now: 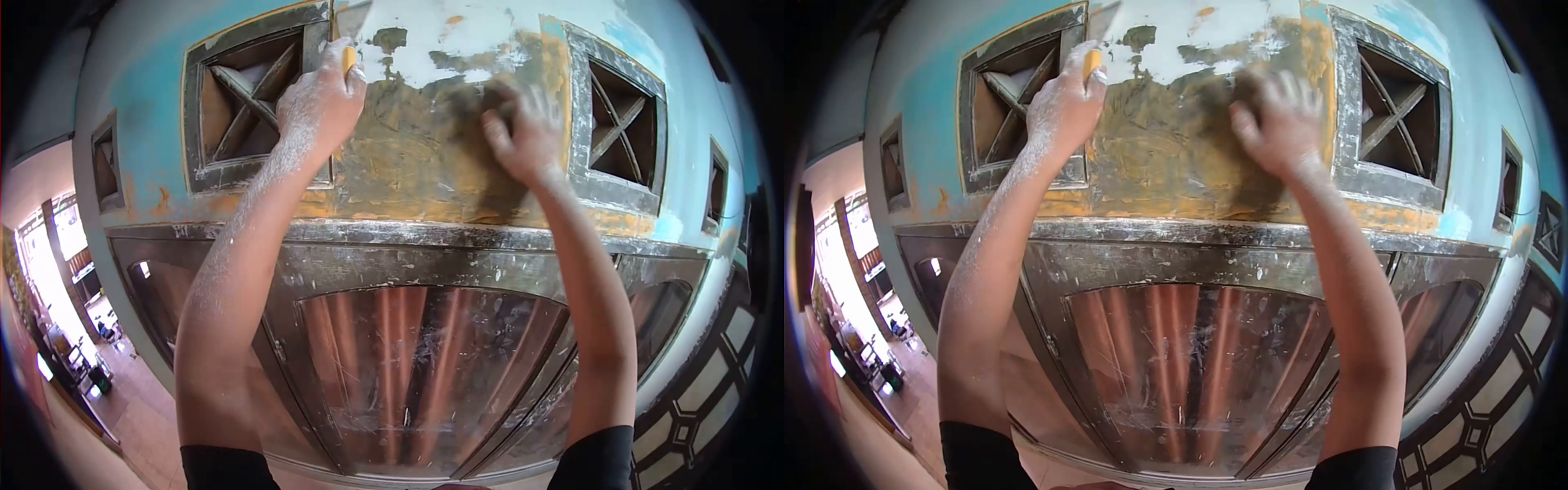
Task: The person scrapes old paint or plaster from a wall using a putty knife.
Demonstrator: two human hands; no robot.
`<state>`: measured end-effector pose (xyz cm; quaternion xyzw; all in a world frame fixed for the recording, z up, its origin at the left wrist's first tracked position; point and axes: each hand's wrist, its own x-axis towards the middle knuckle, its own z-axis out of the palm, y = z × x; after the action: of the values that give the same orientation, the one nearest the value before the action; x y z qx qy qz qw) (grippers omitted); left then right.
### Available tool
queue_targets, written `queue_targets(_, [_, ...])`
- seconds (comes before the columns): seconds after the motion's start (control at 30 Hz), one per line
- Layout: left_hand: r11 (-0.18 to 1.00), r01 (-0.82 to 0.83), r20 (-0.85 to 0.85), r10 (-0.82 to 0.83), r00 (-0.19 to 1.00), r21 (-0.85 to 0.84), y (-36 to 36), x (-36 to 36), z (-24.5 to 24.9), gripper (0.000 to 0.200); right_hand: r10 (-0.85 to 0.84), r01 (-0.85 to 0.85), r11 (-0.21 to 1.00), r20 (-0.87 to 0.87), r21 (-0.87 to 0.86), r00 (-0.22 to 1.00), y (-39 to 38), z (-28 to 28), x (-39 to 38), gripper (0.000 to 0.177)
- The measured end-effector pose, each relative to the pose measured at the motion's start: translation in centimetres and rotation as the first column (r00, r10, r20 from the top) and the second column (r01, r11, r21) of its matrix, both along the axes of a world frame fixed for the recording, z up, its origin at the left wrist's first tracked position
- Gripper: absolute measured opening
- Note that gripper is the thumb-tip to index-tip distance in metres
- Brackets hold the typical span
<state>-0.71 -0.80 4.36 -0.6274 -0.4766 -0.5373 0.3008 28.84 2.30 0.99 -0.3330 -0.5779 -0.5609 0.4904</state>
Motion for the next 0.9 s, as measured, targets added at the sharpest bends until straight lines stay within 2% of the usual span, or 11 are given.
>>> queue_targets(0.07, [0.990, -0.117, -0.100, 0.125, 0.987, 0.078, 0.6, -0.1, 0.5, 0.046, 0.154, -0.154, 0.988, -0.093, 0.011, 0.984, 0.2, 1.5, 1.5, 0.052])
queue_targets(0.13, [0.971, -0.233, -0.191, 0.240, 0.952, 0.054, 0.3, 0.6, 1.6, 0.042, 0.160, -0.161, 0.987, -0.116, 0.003, 0.980, 0.1, 1.3, 1.2, 0.051])
queue_targets(0.17, [0.958, -0.262, -0.183, 0.280, 0.942, 0.116, 0.9, 0.5, 2.7, 0.039, 0.070, -0.071, 0.998, -0.048, 0.000, 0.996, 0.0, 0.9, 0.9, 0.050])
queue_targets(0.23, [0.952, -0.286, -0.171, 0.302, 0.938, 0.110, 1.0, 0.5, 5.4, 0.043, -0.047, 0.048, 0.999, 0.026, -0.026, 0.999, -0.3, 0.4, 0.4, 0.049])
queue_targets(0.37, [0.932, -0.347, -0.148, 0.359, 0.921, 0.104, 0.5, 1.2, 6.8, 0.049, 0.110, -0.112, 0.993, -0.072, -0.033, 0.991, -0.3, 0.3, 1.0, 0.049])
queue_targets(0.6, [0.935, -0.320, -0.127, 0.340, 0.932, 0.155, 1.2, 0.0, 10.6, 0.056, 0.136, -0.137, 0.989, -0.020, -0.052, 0.990, -0.5, -0.2, 1.0, 0.048])
queue_targets(0.67, [0.882, -0.361, -0.129, 0.413, 0.901, 0.302, 2.9, -0.8, 13.4, 0.056, 0.145, -0.146, 0.989, -0.009, -0.039, 0.989, -0.6, -0.1, 1.2, 0.048])
queue_targets(0.73, [0.867, -0.413, -0.092, 0.453, 0.887, 0.278, 1.2, 0.4, 13.8, 0.056, 0.138, -0.139, 0.987, -0.015, -0.079, 0.990, -0.7, -0.3, 1.3, 0.048])
queue_targets(0.8, [0.982, -0.189, -0.078, 0.188, 0.979, -0.007, -4.3, 3.1, 11.6, 0.048, 0.156, -0.156, 0.983, -0.016, -0.100, 0.988, -0.8, -0.3, 1.3, 0.048])
queue_targets(0.83, [0.981, -0.193, -0.079, 0.192, 0.978, -0.006, -2.9, 2.3, 11.3, 0.048, 0.152, -0.154, 0.984, -0.026, -0.094, 0.988, -0.7, -0.5, 1.3, 0.048])
queue_targets(0.9, [0.889, -0.379, -0.113, 0.417, 0.902, 0.257, 0.3, 0.8, 10.6, 0.057, 0.144, -0.149, 0.985, -0.050, -0.090, 0.988, -0.8, -1.2, 1.2, 0.048])
